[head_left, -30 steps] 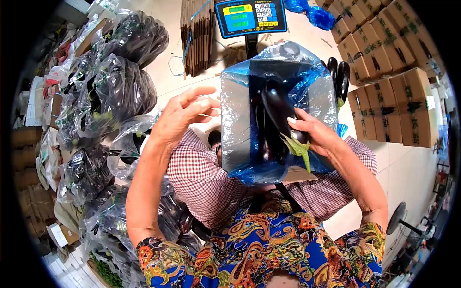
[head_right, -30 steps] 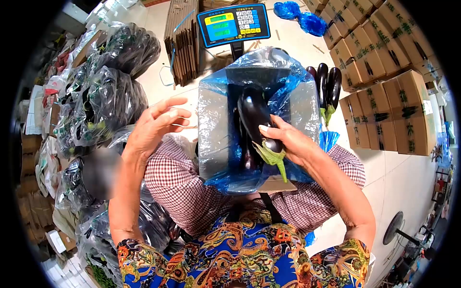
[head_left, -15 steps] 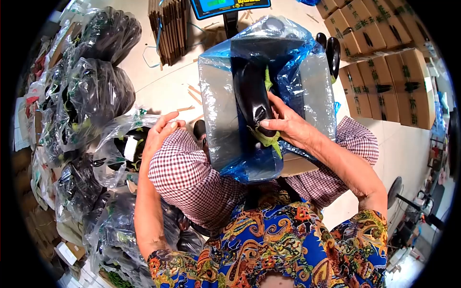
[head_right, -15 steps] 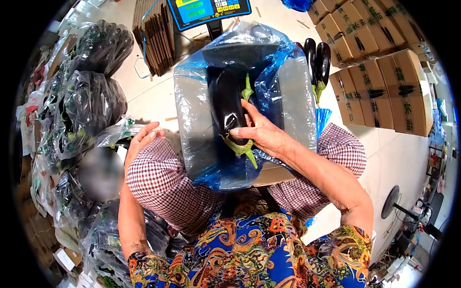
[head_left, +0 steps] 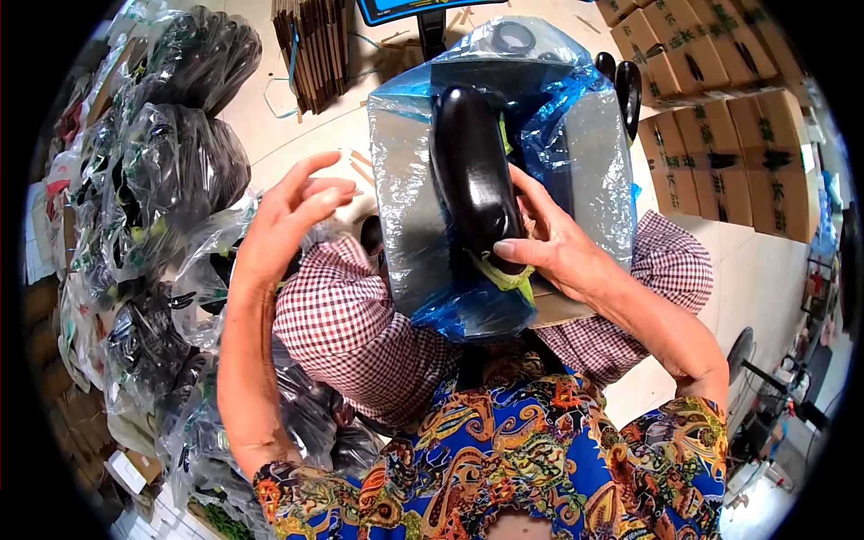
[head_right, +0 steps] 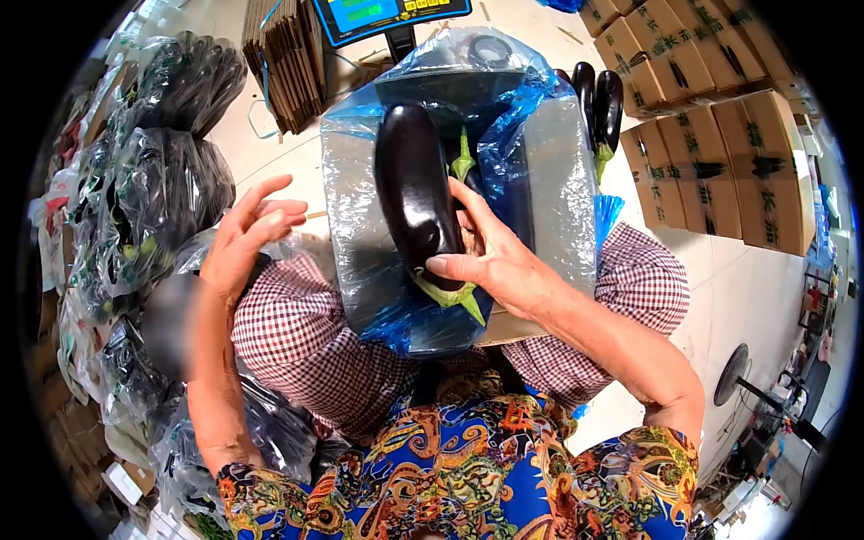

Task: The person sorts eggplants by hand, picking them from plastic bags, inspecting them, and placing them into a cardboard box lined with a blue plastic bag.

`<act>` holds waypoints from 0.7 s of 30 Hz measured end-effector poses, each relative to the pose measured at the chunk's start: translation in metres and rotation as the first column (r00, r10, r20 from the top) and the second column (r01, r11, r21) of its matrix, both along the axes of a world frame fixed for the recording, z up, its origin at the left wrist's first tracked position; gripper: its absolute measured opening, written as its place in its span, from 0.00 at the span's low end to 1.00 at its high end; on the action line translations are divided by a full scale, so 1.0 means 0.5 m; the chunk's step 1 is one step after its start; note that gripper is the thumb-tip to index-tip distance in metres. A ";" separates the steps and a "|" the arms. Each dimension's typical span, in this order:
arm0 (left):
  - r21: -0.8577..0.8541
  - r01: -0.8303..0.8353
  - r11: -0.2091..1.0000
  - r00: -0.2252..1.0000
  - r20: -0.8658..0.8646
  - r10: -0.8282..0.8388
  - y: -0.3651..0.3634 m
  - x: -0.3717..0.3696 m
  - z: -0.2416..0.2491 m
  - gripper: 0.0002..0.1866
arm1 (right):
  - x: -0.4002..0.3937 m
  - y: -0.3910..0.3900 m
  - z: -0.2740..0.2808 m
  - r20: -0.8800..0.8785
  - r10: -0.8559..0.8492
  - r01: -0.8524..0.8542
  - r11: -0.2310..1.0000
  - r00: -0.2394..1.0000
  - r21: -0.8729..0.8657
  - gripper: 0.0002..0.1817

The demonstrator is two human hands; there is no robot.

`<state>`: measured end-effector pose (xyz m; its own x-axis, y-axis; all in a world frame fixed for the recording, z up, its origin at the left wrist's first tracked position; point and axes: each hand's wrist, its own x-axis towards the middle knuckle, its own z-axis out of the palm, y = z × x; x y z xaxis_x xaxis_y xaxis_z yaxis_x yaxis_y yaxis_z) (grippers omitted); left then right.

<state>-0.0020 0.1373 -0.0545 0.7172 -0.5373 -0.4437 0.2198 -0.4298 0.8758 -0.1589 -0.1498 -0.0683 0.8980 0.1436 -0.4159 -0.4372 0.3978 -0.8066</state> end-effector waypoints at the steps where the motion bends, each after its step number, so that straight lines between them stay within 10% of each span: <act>1: 0.089 0.107 0.990 0.990 0.080 -0.114 -0.016 0.004 0.022 0.36 | 0.001 0.005 0.014 0.035 0.008 -0.008 1.000 0.999 -0.019 0.53; 5: -0.169 0.053 0.984 0.984 0.179 -0.022 -0.111 -0.016 0.090 0.56 | 0.030 0.033 0.061 0.237 0.119 -0.035 0.942 0.964 -0.333 0.55; 11: -0.381 -0.241 0.893 0.818 0.415 0.398 -0.101 -0.027 0.191 0.33 | 0.112 0.080 0.094 0.494 0.408 0.024 0.752 0.767 -0.658 0.45; 17: -0.044 -0.634 0.772 0.304 0.904 0.302 0.172 -0.106 0.225 0.35 | 0.082 0.010 0.040 -0.029 0.530 -0.429 0.650 0.847 -0.627 0.20; 21: 0.302 -0.546 0.782 0.727 0.634 0.263 0.333 -0.245 0.149 0.50 | 0.066 -0.022 -0.008 -0.105 0.642 -0.477 0.440 0.760 -0.760 0.20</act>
<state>-0.1247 0.3040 0.0198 0.9995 0.0195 -0.0234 0.0299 -0.7736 0.6330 -0.1258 -0.1608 -0.0724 0.7974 0.3783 -0.4702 -0.1658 -0.6119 -0.7734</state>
